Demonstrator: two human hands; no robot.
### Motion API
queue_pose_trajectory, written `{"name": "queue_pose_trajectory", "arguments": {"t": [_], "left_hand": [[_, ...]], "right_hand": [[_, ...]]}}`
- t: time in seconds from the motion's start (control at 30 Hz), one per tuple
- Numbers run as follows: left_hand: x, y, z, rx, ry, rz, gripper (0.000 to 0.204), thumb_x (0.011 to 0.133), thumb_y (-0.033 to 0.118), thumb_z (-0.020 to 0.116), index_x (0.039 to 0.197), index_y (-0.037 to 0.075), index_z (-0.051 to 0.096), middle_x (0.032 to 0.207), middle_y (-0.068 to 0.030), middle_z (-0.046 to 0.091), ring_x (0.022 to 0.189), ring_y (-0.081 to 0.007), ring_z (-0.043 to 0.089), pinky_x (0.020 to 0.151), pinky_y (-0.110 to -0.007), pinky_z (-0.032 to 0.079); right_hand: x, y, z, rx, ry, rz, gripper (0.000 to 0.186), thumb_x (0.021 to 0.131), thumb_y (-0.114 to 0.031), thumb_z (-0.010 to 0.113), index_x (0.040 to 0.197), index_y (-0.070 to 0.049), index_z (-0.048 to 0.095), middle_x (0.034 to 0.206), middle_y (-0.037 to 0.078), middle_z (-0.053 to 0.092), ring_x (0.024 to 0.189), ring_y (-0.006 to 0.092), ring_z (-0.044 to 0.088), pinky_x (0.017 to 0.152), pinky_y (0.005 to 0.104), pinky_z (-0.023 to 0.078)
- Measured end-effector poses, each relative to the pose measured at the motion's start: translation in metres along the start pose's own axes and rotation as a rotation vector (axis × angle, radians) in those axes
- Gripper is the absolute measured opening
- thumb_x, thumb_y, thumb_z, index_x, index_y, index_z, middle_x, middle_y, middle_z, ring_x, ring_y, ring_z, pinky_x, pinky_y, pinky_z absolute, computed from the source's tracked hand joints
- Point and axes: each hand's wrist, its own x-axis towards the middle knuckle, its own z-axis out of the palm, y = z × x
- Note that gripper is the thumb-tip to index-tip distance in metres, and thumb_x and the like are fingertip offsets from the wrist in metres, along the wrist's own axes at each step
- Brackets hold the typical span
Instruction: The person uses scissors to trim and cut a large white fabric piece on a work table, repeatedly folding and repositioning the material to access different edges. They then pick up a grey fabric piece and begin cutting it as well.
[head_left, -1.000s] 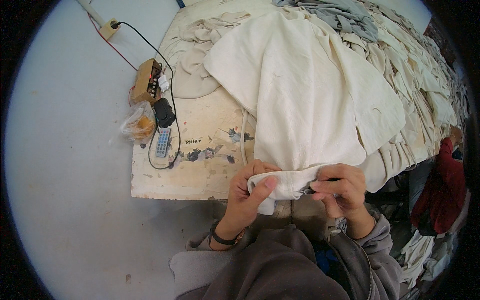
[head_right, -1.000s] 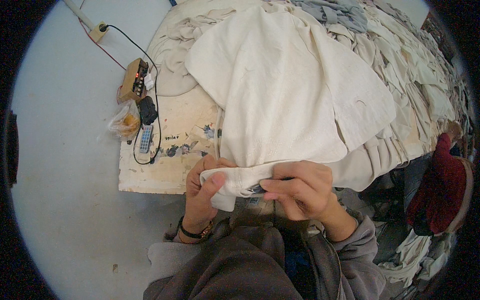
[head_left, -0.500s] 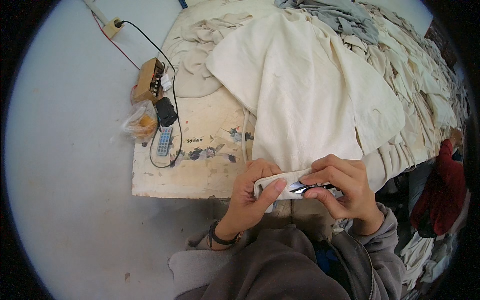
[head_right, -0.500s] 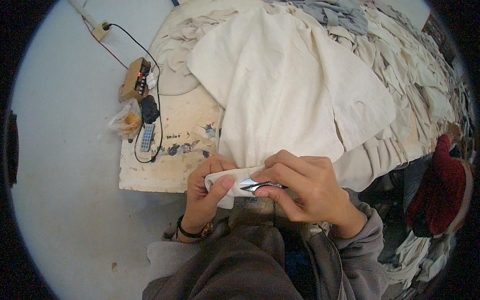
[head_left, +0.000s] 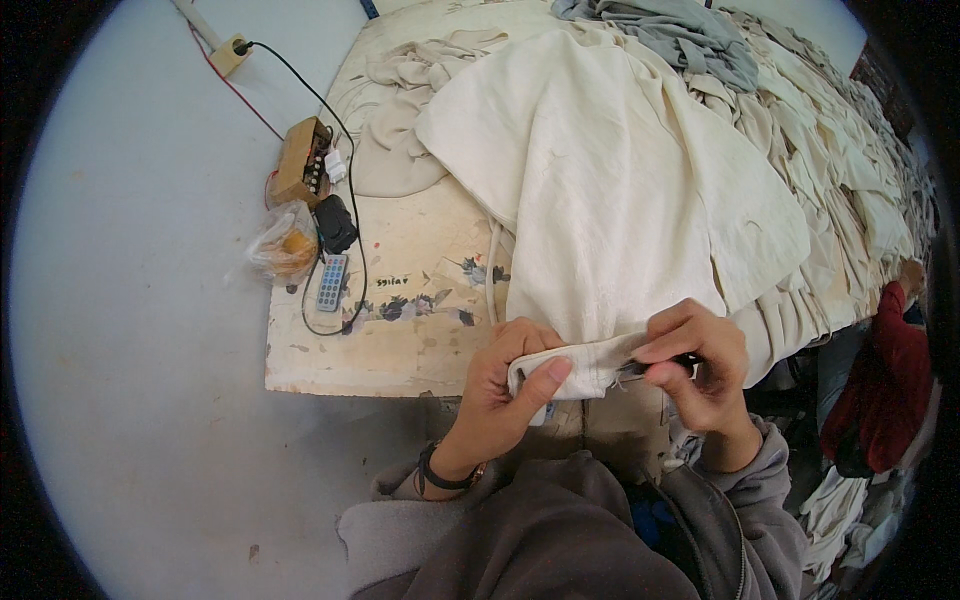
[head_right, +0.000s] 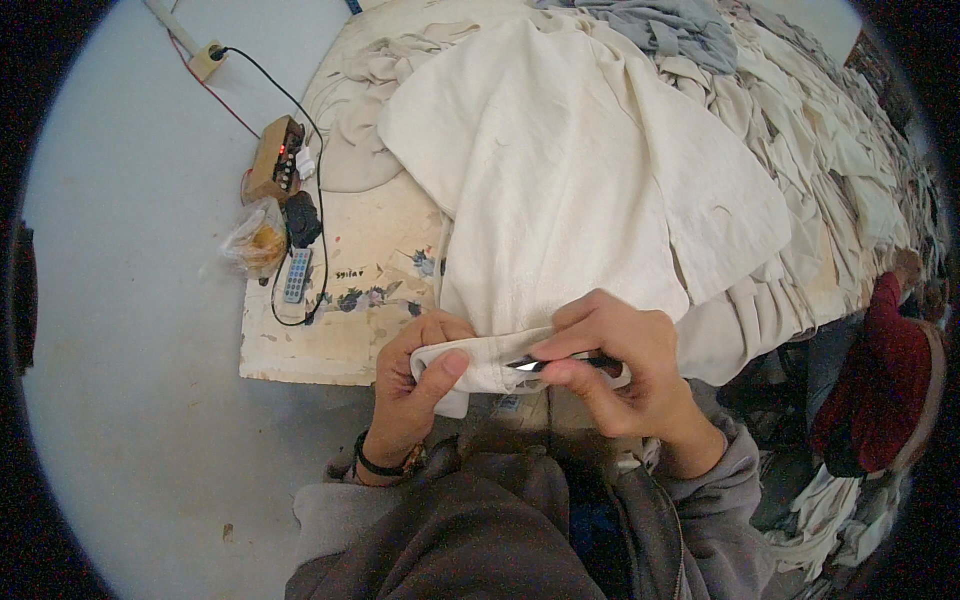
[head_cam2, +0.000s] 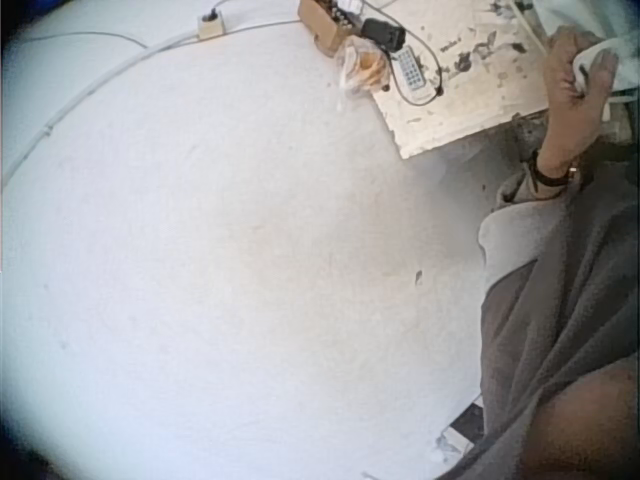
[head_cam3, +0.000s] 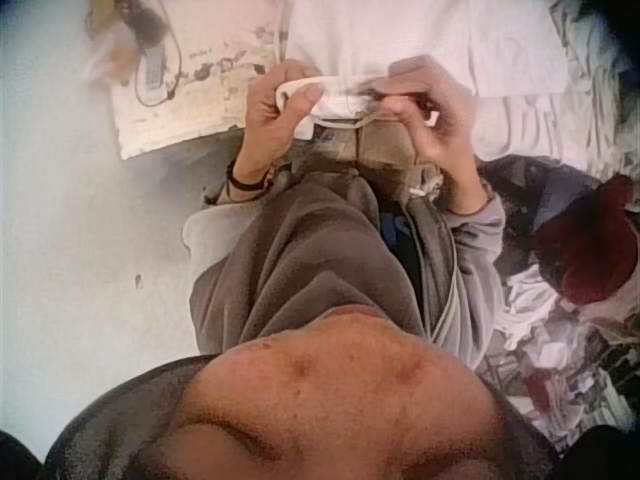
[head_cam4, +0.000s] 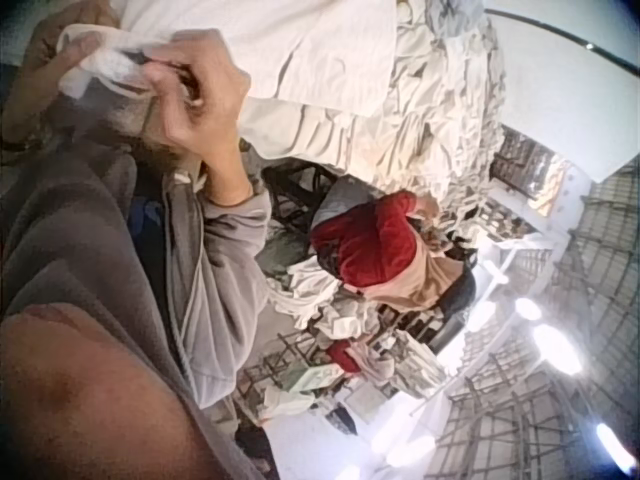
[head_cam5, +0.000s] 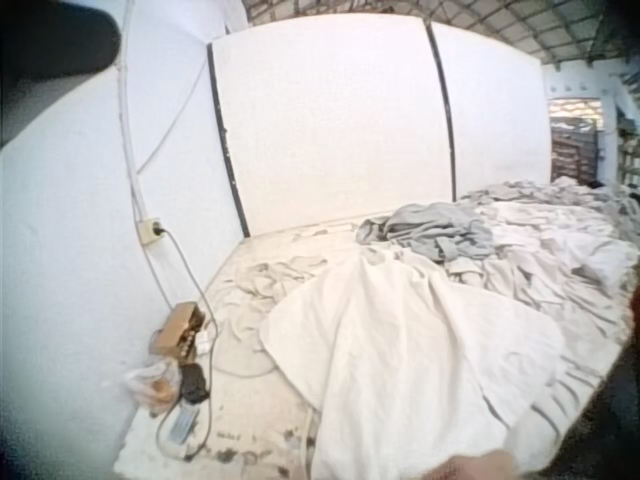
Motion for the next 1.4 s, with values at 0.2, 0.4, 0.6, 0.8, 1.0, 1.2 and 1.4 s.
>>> {"name": "queue_pose_trajectory", "arguments": {"t": [0.2,0.4,0.6,0.8,1.0,1.2,1.4], "left_hand": [[0.001,-0.003,0.001,-0.177,-0.009,-0.097,0.015,0.084,0.013,0.063,0.079,0.003,0.053,0.084,-0.0040,0.053,0.078,-0.0111,0.046,0.072,-0.025,0.035],[0.002,-0.006,0.004,-0.034,-0.027,-0.075,0.022,0.083,0.009,0.066,0.073,0.004,0.046,0.086,-0.0028,0.056,0.077,-0.0063,0.045,0.068,-0.020,0.036],[0.002,-0.003,0.004,-0.201,0.065,-0.177,0.033,0.085,0.007,0.063,0.068,0.007,0.035,0.083,-0.0026,0.055,0.077,-0.0049,0.043,0.068,-0.020,0.035],[0.004,-0.002,0.005,-0.175,0.036,-0.132,0.034,0.085,0.004,0.061,0.068,0.008,0.033,0.080,-0.0017,0.051,0.079,-0.0058,0.042,0.070,-0.020,0.035],[0.003,0.002,0.006,-0.085,0.043,-0.135,0.031,0.084,0.000,0.059,0.068,0.006,0.033,0.079,-0.0021,0.050,0.079,-0.0068,0.042,0.071,-0.021,0.034],[0.003,0.001,0.007,0.011,0.039,-0.105,0.029,0.083,0.000,0.060,0.069,0.005,0.036,0.079,-0.0043,0.052,0.079,-0.0098,0.044,0.072,-0.024,0.034],[0.003,0.001,0.006,0.042,0.049,-0.119,0.029,0.082,0.001,0.061,0.068,0.004,0.036,0.078,-0.0055,0.051,0.081,-0.0132,0.045,0.075,-0.027,0.034]], "right_hand": [[-0.017,0.014,0.012,-0.040,0.002,0.029,0.024,0.060,-0.004,0.068,0.084,-0.005,0.069,0.079,0.009,0.057,0.068,0.0165,0.058,0.057,0.0242,0.043],[-0.030,0.024,0.017,0.107,0.298,0.152,0.011,0.066,-0.013,0.071,0.073,-0.005,0.068,0.073,0.006,0.055,0.064,0.0144,0.051,0.055,0.0230,0.038],[-0.029,0.021,-0.001,0.361,0.175,-0.067,0.032,0.074,-0.036,0.073,0.070,-0.007,0.063,0.068,0.003,0.055,0.063,0.0142,0.050,0.053,0.0234,0.035],[-0.017,0.015,0.002,-0.146,0.178,0.064,0.031,0.068,-0.014,0.076,0.094,-0.005,0.062,0.078,0.009,0.059,0.060,0.0176,0.053,0.052,0.0264,0.041],[-0.010,0.011,-0.006,-0.434,0.008,-0.145,0.026,0.067,-0.016,0.073,0.092,-0.011,0.069,0.078,0.006,0.059,0.057,0.0179,0.056,0.049,0.0266,0.042],[-0.009,0.007,-0.007,-0.464,-0.080,-0.185,0.025,0.067,-0.016,0.072,0.091,-0.012,0.070,0.075,0.004,0.059,0.055,0.0164,0.055,0.047,0.0277,0.042],[-0.007,0.005,-0.008,-0.496,-0.113,-0.217,0.025,0.066,-0.015,0.072,0.090,-0.012,0.069,0.075,0.004,0.059,0.056,0.0167,0.056,0.048,0.0274,0.043]]}}
